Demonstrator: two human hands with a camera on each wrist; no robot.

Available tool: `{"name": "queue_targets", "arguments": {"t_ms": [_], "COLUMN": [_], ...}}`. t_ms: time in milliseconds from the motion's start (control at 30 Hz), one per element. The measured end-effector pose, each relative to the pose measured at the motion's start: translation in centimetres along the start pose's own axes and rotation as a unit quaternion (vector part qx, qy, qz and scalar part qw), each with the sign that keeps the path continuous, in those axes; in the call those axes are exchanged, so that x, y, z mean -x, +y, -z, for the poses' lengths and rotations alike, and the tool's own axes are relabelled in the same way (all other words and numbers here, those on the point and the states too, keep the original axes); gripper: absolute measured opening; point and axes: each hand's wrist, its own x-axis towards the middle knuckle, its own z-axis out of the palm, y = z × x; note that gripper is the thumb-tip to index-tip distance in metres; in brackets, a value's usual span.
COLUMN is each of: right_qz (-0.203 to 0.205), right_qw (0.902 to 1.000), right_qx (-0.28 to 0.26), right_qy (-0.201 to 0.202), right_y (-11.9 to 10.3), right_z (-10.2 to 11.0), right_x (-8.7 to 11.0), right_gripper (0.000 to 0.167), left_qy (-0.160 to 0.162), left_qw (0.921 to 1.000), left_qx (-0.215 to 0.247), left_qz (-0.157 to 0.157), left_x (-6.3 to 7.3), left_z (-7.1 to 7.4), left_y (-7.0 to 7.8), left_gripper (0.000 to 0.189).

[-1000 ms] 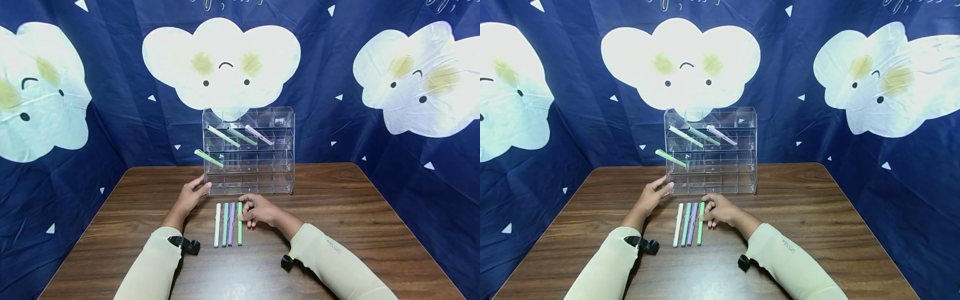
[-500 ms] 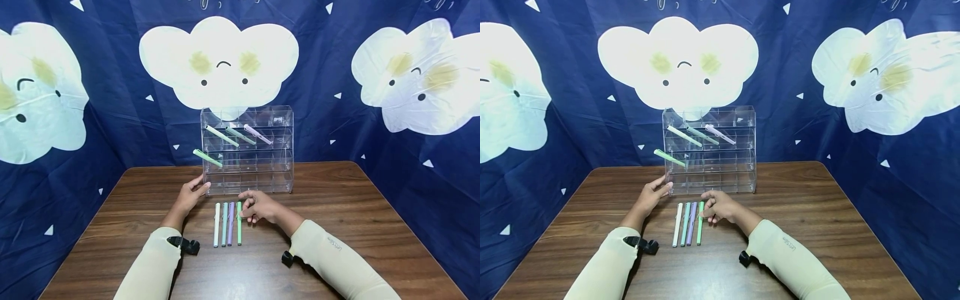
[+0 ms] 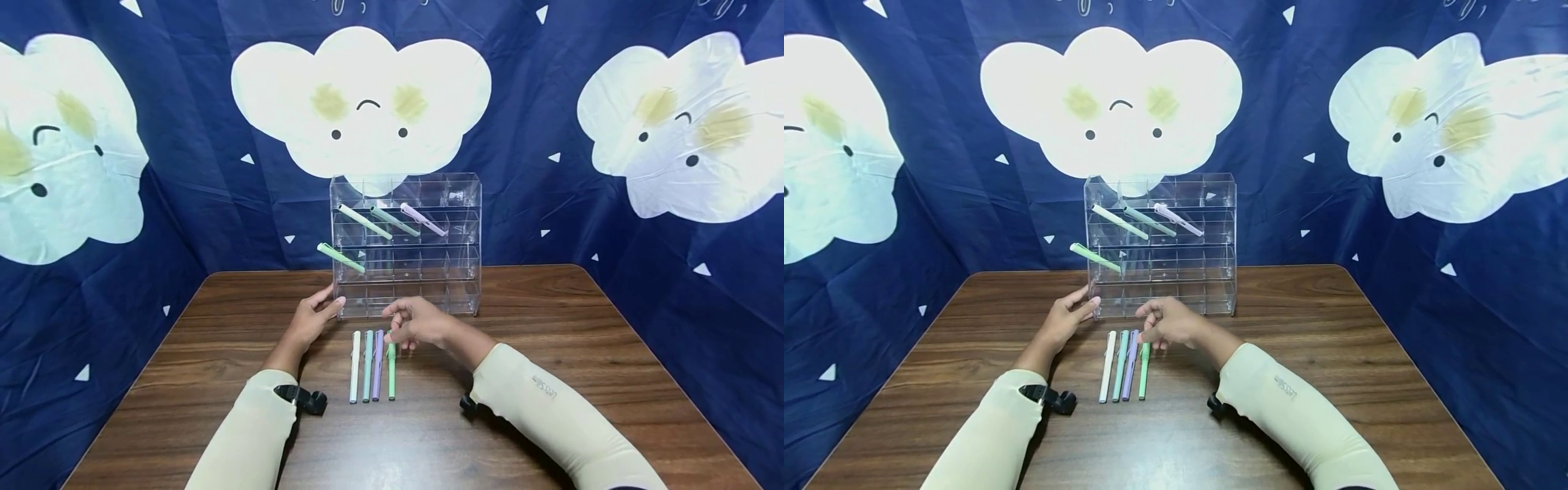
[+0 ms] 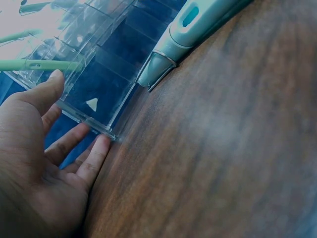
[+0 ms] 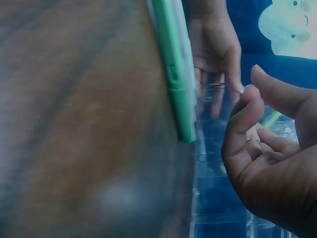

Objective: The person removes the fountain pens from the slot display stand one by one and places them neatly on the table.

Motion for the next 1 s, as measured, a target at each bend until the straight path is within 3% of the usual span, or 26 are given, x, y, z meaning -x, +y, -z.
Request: {"name": "queue_targets", "arguments": {"t_ms": [267, 500, 700, 1000], "right_qz": [0.053, 0.123, 0.19, 0.243], "right_qw": [0.9973, 0.9885, 0.9678, 0.9343], "right_qx": [0.051, 0.064, 0.105, 0.146], "right_qy": [0.005, 0.06, 0.128, 0.216], "right_y": [-2.7, -4.7, -6.0, -7.7], "right_z": [0.4, -0.3, -1.3, -2.0], "right_x": [-0.9, -1.9, -3.0, -5.2], "right_gripper": [0.055, 0.047, 0.051, 0.036], "left_qy": [0.001, 0.002, 0.0, 0.003], "left_qw": [1.0, 1.0, 1.0, 1.0], "left_qx": [0.003, 0.003, -0.002, 0.007], "left_qz": [-0.002, -0.004, -0.001, 0.001], "left_x": [-0.1, -0.3, -0.2, -0.1], "left_z": [0.0, 0.0, -0.1, -0.1], "left_y": [0.0, -0.2, -0.3, 0.0], "left_gripper": [0.064, 0.063, 0.063, 0.062]}}
